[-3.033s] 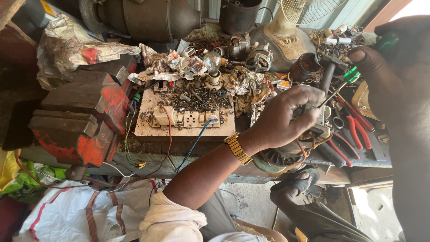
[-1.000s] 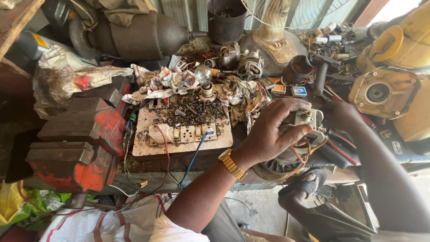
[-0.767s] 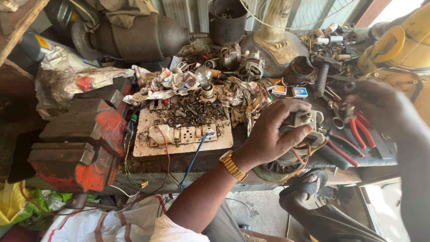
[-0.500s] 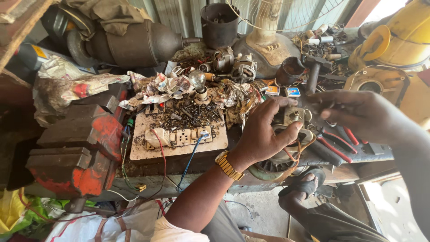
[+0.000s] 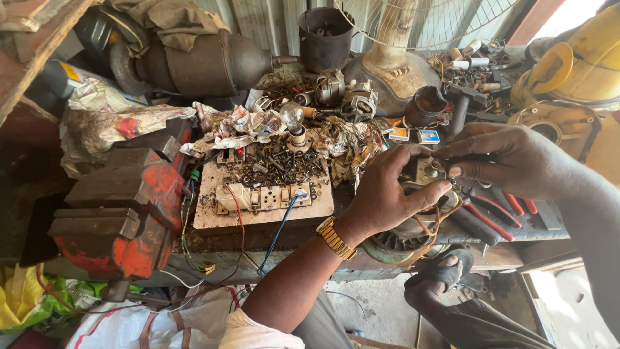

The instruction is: The person works on a small electrical component, likely a starter motor, using a green screwdriver to adjust internal parts. They repeatedly inspect the component, rotate it, and use a hammer to tap it while holding it in their hands.

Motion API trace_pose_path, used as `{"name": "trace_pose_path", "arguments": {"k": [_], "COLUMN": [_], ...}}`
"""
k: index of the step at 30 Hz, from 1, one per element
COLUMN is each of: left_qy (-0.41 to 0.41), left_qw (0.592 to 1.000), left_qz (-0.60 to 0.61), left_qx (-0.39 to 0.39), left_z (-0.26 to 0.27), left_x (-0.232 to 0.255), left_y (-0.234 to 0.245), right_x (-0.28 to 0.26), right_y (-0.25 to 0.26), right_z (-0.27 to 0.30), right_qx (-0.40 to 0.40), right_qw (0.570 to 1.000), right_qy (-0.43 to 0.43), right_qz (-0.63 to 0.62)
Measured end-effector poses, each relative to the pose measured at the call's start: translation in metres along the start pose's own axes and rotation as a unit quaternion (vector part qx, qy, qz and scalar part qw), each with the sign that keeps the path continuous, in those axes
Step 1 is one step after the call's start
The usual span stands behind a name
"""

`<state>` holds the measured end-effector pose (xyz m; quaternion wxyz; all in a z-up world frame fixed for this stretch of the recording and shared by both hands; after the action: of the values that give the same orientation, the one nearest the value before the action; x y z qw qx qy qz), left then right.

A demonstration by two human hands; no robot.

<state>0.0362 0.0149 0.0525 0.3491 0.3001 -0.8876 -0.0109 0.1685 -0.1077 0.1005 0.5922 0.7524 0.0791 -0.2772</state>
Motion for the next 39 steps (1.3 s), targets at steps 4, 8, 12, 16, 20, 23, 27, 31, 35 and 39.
{"name": "trace_pose_path", "arguments": {"k": [4, 8, 12, 16, 20, 23, 27, 31, 35, 39], "left_qy": [-0.008, -0.01, 0.0, -0.011, -0.01, -0.016, -0.007, -0.011, -0.012, 0.0], "left_qw": [1.0, 1.0, 1.0, 1.0, 1.0, 1.0, 1.0, 1.0, 1.0, 1.0], "left_qz": [0.012, 0.008, 0.014, 0.014, 0.006, 0.006, 0.006, 0.008, 0.003, 0.026], "left_qx": [-0.001, 0.0, -0.002, 0.006, 0.006, 0.009, 0.006, 0.009, 0.009, 0.003], "left_z": [0.0, 0.0, 0.001, 0.002, 0.001, 0.001, 0.001, 0.002, 0.002, 0.002], "left_x": [0.002, 0.001, -0.001, 0.001, 0.0, 0.002, 0.002, 0.002, 0.001, 0.0], "left_y": [0.001, 0.001, -0.001, 0.001, 0.0, 0.001, 0.002, 0.002, 0.002, 0.001], "right_x": [-0.005, -0.008, -0.009, -0.012, -0.005, -0.004, -0.003, -0.004, -0.001, -0.004], "right_y": [0.003, 0.006, 0.008, 0.009, 0.008, 0.009, 0.01, 0.008, 0.008, 0.008], "right_z": [-0.005, -0.011, -0.017, -0.021, -0.022, -0.025, -0.027, -0.027, -0.027, -0.028], "right_qx": [-0.022, -0.042, -0.07, -0.088, -0.102, -0.106, -0.126, -0.121, -0.121, -0.125], "right_qw": [0.998, 0.997, 0.996, 0.994, 0.994, 0.994, 0.992, 0.993, 0.992, 0.992], "right_qy": [0.05, 0.064, 0.054, 0.066, 0.031, 0.028, 0.018, 0.014, -0.001, 0.016], "right_qz": [0.013, 0.01, -0.008, 0.011, 0.021, 0.018, 0.01, 0.0, 0.023, 0.006]}}
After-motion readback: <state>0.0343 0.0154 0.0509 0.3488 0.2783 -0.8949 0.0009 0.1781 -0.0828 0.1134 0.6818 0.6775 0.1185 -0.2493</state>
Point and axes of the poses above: each hand's wrist, its own z-axis away from the middle knuckle, its own y-axis out of the back of the hand, x = y × z, the point moved 7 cm from there along -z, towards the middle knuckle, and after that the axes turned 2 degrees about -y, right-handed, at the moved point
